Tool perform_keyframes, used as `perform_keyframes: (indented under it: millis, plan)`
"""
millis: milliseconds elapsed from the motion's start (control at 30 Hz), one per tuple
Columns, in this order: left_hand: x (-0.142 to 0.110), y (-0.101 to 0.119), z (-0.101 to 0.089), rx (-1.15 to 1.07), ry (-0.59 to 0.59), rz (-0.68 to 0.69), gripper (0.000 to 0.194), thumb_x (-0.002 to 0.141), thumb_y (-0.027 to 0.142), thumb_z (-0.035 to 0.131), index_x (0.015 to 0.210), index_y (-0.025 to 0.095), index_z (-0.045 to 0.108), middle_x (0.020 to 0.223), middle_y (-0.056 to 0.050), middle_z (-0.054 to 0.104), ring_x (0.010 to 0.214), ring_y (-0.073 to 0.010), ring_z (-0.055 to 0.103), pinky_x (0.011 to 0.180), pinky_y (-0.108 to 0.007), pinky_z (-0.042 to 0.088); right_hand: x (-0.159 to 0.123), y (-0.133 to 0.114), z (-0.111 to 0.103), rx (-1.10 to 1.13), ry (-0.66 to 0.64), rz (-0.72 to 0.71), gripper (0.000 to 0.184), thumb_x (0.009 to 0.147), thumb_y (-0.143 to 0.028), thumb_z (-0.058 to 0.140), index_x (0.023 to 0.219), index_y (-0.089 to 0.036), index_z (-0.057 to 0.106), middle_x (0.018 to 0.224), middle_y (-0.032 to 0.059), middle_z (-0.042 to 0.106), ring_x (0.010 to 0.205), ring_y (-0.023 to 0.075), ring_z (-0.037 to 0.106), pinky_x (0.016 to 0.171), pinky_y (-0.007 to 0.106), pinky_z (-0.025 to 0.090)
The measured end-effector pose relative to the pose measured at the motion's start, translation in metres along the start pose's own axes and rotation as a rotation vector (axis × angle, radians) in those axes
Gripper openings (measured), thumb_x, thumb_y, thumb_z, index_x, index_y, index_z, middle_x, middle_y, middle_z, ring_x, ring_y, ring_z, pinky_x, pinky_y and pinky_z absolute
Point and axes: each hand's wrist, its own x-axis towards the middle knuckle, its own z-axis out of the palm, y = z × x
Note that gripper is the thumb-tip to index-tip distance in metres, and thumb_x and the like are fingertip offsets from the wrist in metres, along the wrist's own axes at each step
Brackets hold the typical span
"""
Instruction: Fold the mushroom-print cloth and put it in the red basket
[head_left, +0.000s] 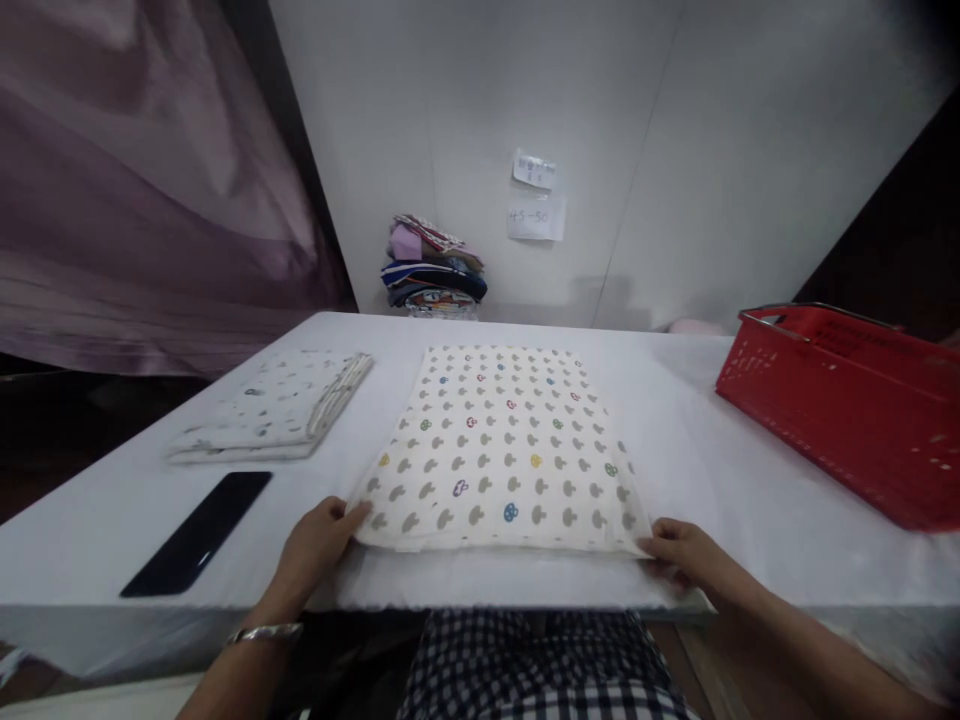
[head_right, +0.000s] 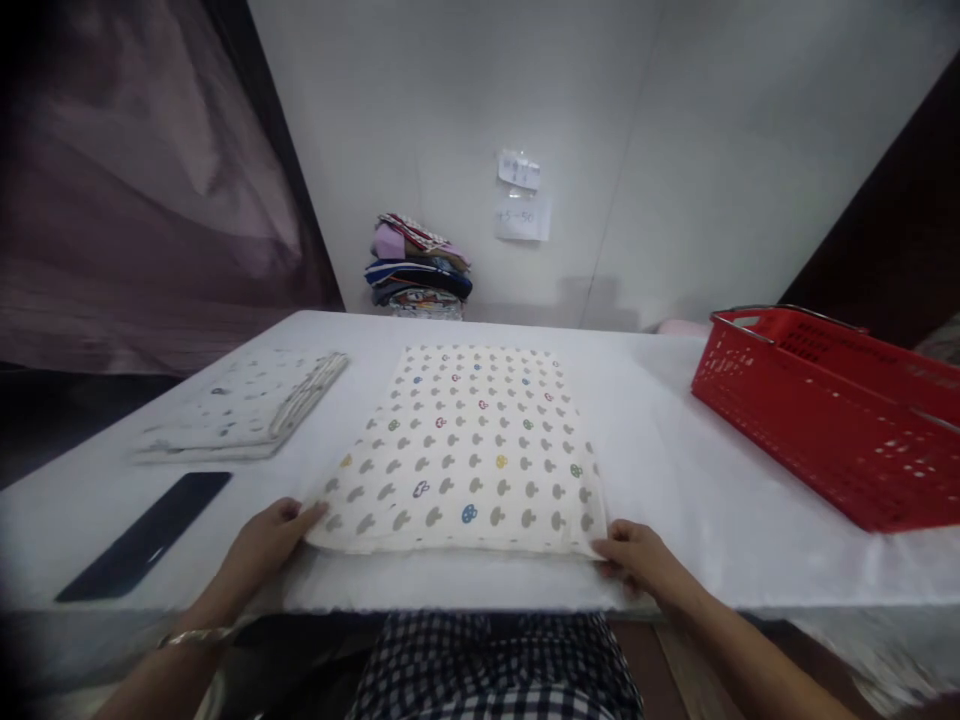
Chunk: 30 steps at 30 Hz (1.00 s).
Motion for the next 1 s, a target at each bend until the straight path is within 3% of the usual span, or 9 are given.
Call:
perform_keyframes:
  millis: [200,367,467,567,667,767,867,1000]
  plan:
    - [-0.007,-0.003,0.006,0.095,0.058,0.019,0.030,0.079,0.050,0.043,0.068,0.022,0.047,0.066,-0.004,0.061,0.067,-0.0225,0.058,0.058,-0.029,0.035,0.005,0.017,0.004,-0.105,0.060,-0.022,0.040,0.065,-0.054,0.059,0.069,-0.024,0.034,0.041,-0.0089,0.040,0.033,0.0074,0.035,0.036,0.020,0.022]
    - [-0.008,-0.007,0.012,0.111,0.073,0.000,0.028,0.081,0.048,0.045,0.071,0.022,0.048,0.069,-0.004,0.062,0.069,-0.0221,0.058,0.058,-0.029,0.033,0.009,0.020,0.000,-0.471,0.169,-0.146,0.029,0.072,-0.048,0.053,0.072,-0.024,0.038,0.054,-0.0048,0.051,0.042,0.0124,0.047,0.042,0.024,0.030]
    - [-0.007,-0.009,0.012,0.069,0.061,-0.007,0.026,0.081,0.046,0.047,0.073,0.021,0.050,0.073,-0.004,0.063,0.072,-0.0211,0.058,0.060,-0.028,0.034,0.005,0.009,-0.007,-0.805,0.224,-0.231,0.023,0.075,-0.045,0.053,0.070,-0.024,0.046,0.056,0.0001,0.057,0.055,0.0200,0.058,0.051,0.028,0.036]
    - [-0.008,-0.009,0.011,0.031,0.051,0.001,0.024,0.080,0.044,0.048,0.077,0.021,0.052,0.079,-0.004,0.063,0.076,-0.0205,0.058,0.063,-0.028,0.034,0.000,-0.011,-0.001,-0.964,0.250,-0.383,0.024,0.081,-0.045,0.048,0.070,-0.024,0.053,0.066,0.0041,0.063,0.064,0.0228,0.062,0.057,0.031,0.040]
    - [-0.011,-0.007,0.011,0.033,0.051,-0.019,0.025,0.081,0.045,0.047,0.076,0.021,0.052,0.078,-0.004,0.063,0.075,-0.0202,0.057,0.061,-0.028,0.033,0.002,-0.036,0.028,-0.946,0.193,-0.678,0.030,0.089,-0.043,0.038,0.079,-0.025,0.060,0.084,0.0063,0.067,0.075,0.0214,0.064,0.065,0.033,0.048]
    - [-0.013,-0.004,0.011,0.039,0.056,-0.045,0.025,0.081,0.046,0.048,0.075,0.021,0.051,0.077,-0.003,0.063,0.073,-0.0198,0.057,0.060,-0.028,0.032,0.013,-0.065,0.076,-0.893,0.050,-1.012,0.031,0.092,-0.039,0.039,0.104,-0.024,0.063,0.114,0.0090,0.064,0.101,0.0227,0.061,0.084,0.038,0.050]
    - [-0.014,-0.003,0.010,0.037,0.052,-0.054,0.024,0.081,0.044,0.049,0.075,0.021,0.051,0.076,-0.002,0.063,0.072,-0.0191,0.057,0.059,-0.027,0.031,0.025,-0.097,0.131,-0.853,-0.053,-1.274,0.037,0.093,-0.035,0.040,0.124,-0.022,0.055,0.135,0.0095,0.051,0.127,0.0243,0.044,0.103,0.045,0.039]
    - [-0.014,-0.004,0.010,0.042,0.052,-0.063,0.025,0.081,0.045,0.049,0.074,0.021,0.051,0.076,-0.002,0.064,0.071,-0.0184,0.057,0.059,-0.027,0.031,0.035,-0.145,0.201,-0.908,-0.241,-1.375,0.046,0.095,-0.039,0.039,0.137,-0.021,0.044,0.147,0.0079,0.036,0.138,0.0235,0.025,0.113,0.048,0.022]
